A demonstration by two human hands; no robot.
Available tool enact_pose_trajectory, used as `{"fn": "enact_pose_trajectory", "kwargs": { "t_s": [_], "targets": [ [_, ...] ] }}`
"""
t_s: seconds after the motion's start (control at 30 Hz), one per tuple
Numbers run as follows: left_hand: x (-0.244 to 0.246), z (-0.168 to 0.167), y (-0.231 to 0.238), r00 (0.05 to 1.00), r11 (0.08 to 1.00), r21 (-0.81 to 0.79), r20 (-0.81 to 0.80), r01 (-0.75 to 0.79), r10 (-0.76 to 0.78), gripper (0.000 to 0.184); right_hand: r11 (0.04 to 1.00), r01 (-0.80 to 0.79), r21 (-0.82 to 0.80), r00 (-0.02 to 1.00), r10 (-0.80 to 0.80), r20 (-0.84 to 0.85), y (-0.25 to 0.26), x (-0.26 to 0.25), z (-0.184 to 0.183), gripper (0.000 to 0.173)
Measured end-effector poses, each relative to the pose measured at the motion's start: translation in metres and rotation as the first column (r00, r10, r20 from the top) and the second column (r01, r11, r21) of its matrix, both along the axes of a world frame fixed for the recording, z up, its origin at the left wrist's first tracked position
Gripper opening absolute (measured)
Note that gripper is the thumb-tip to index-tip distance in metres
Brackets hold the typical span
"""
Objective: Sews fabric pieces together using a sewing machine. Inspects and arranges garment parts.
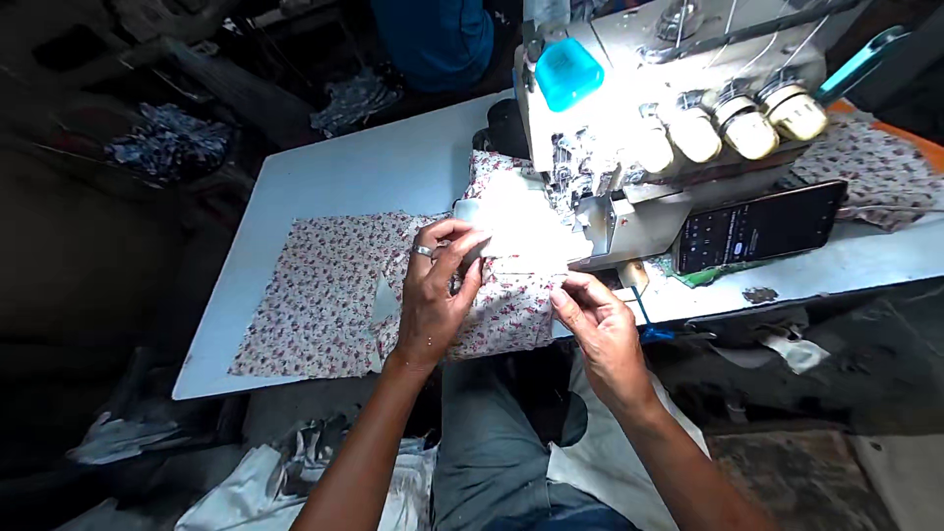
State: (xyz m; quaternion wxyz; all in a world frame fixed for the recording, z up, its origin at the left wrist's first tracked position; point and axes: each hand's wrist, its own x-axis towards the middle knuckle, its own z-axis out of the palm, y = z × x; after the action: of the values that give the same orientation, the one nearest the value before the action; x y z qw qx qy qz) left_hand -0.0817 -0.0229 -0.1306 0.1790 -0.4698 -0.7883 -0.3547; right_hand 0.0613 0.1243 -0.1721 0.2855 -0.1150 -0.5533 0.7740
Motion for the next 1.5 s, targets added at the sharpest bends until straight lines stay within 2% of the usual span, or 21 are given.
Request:
{"fn": "enact_pose_trajectory", "kwargs": {
  "t_s": [0.07, 0.17, 0.23, 0.27, 0.3, 0.37, 0.4, 0.43, 0.47, 0.53, 0.63, 0.67, 0.7, 0.77, 0.8, 0.87, 0.9, 1.0, 1.23, 1.4, 1.5],
  "targets": [
    [-0.005, 0.003, 0.001, 0.998, 0.998, -0.008, -0.016, 0.056, -0.056, 0.022, 0.998, 0.059, -0.008, 0.997, -0.059, -0.056, -0.002, 0.0, -0.001, 0.028],
    [-0.008, 0.013, 0.002, 0.995, 0.994, -0.045, -0.012, 0.095, -0.095, 0.017, 0.996, 0.083, 0.026, 0.996, -0.082, -0.03, -0.003, 0.006, -0.009, 0.029],
    [-0.007, 0.028, 0.003, 0.981, 0.994, -0.049, 0.172, 0.097, -0.087, 0.019, 0.995, 0.073, 0.067, 0.997, -0.074, 0.021, -0.003, 0.012, -0.013, 0.016],
    [-0.008, 0.037, 0.006, 0.937, 0.997, -0.022, 0.344, 0.074, -0.062, 0.02, 0.994, 0.066, 0.086, 0.996, -0.07, 0.051, -0.004, 0.015, -0.014, 0.01],
    [-0.007, 0.049, 0.009, 0.845, 0.999, 0.001, 0.535, 0.036, -0.031, 0.019, 0.994, 0.05, 0.095, 0.996, -0.057, 0.074, -0.005, 0.018, -0.014, 0.01],
    [-0.013, 0.068, 0.017, 0.585, 1.0, -0.011, 0.811, -0.008, 0.014, 0.022, 0.995, 0.016, 0.095, 0.995, -0.025, 0.098, -0.006, 0.022, -0.013, 0.011],
    [-0.016, 0.072, 0.019, 0.48, 0.999, -0.032, 0.877, 0.021, 0.018, 0.024, 0.996, 0.002, 0.087, 0.994, -0.011, 0.104, -0.007, 0.023, -0.012, 0.011],
    [-0.02, 0.073, 0.019, 0.425, 0.996, -0.062, 0.905, 0.066, 0.029, 0.024, 0.997, -0.012, 0.079, 0.994, 0.003, 0.107, -0.008, 0.023, -0.011, 0.011],
    [-0.023, 0.073, 0.019, 0.412, 0.989, -0.094, 0.91, 0.113, 0.039, 0.02, 0.997, -0.022, 0.077, 0.994, 0.013, 0.11, -0.008, 0.023, -0.01, 0.01],
    [-0.024, 0.074, 0.019, 0.458, 0.979, -0.152, 0.886, 0.134, 0.075, 0.01, 0.996, -0.042, 0.082, 0.994, 0.033, 0.108, -0.007, 0.023, -0.008, 0.009],
    [-0.027, 0.073, 0.019, 0.539, 0.989, -0.139, 0.838, 0.055, 0.088, 0.01, 0.993, -0.049, 0.109, 0.993, 0.037, 0.111, -0.006, 0.023, -0.009, 0.01],
    [-0.027, 0.073, 0.022, 0.592, 0.992, -0.122, 0.802, 0.039, 0.076, 0.012, 0.992, -0.046, 0.119, 0.993, 0.033, 0.113, -0.006, 0.022, -0.009, 0.01],
    [-0.027, 0.072, 0.025, 0.689, 0.993, -0.116, 0.722, 0.031, 0.063, 0.015, 0.992, -0.046, 0.122, 0.993, 0.032, 0.113, -0.007, 0.021, -0.01, 0.01],
    [-0.008, 0.075, 0.028, 0.933, 0.98, -0.198, 0.354, 0.008, 0.063, 0.019, 0.992, -0.048, 0.115, 0.993, 0.035, 0.111, -0.007, 0.021, -0.01, 0.009],
    [0.015, 0.078, 0.026, 0.991, 0.962, -0.272, 0.135, 0.015, 0.022, 0.02, 0.992, -0.044, 0.118, 0.993, 0.031, 0.112, -0.007, 0.024, -0.01, 0.01],
    [0.061, 0.065, 0.025, 0.982, 0.931, -0.364, -0.177, -0.004, -0.065, 0.019, 0.987, -0.013, 0.158, 0.991, -0.008, 0.131, -0.006, 0.032, -0.008, 0.013],
    [0.08, 0.052, 0.024, 0.964, 0.919, -0.394, -0.249, -0.011, -0.095, 0.018, 0.982, -0.004, 0.187, 0.989, -0.023, 0.143, -0.005, 0.037, -0.007, 0.016],
    [0.097, 0.028, 0.029, 0.953, 0.898, -0.434, -0.295, -0.075, -0.063, 0.021, 0.976, 0.004, 0.216, 0.989, -0.036, 0.144, -0.002, 0.042, -0.011, 0.021],
    [0.076, 0.043, 0.064, 0.971, 0.897, -0.418, -0.235, -0.143, 0.045, 0.02, 0.978, 0.043, 0.206, 0.996, -0.059, 0.073, 0.019, 0.017, 0.002, 0.019],
    [0.068, 0.051, 0.084, 0.969, 0.89, -0.418, -0.232, -0.179, 0.086, 0.015, 0.965, 0.092, 0.247, 0.993, -0.107, 0.047, 0.025, 0.01, 0.002, 0.016],
    [0.073, 0.049, 0.083, 0.966, 0.883, -0.423, -0.231, -0.205, 0.113, 0.019, 0.949, 0.129, 0.288, 0.988, -0.148, 0.043, 0.025, 0.006, -0.001, 0.012]
  ]
}}
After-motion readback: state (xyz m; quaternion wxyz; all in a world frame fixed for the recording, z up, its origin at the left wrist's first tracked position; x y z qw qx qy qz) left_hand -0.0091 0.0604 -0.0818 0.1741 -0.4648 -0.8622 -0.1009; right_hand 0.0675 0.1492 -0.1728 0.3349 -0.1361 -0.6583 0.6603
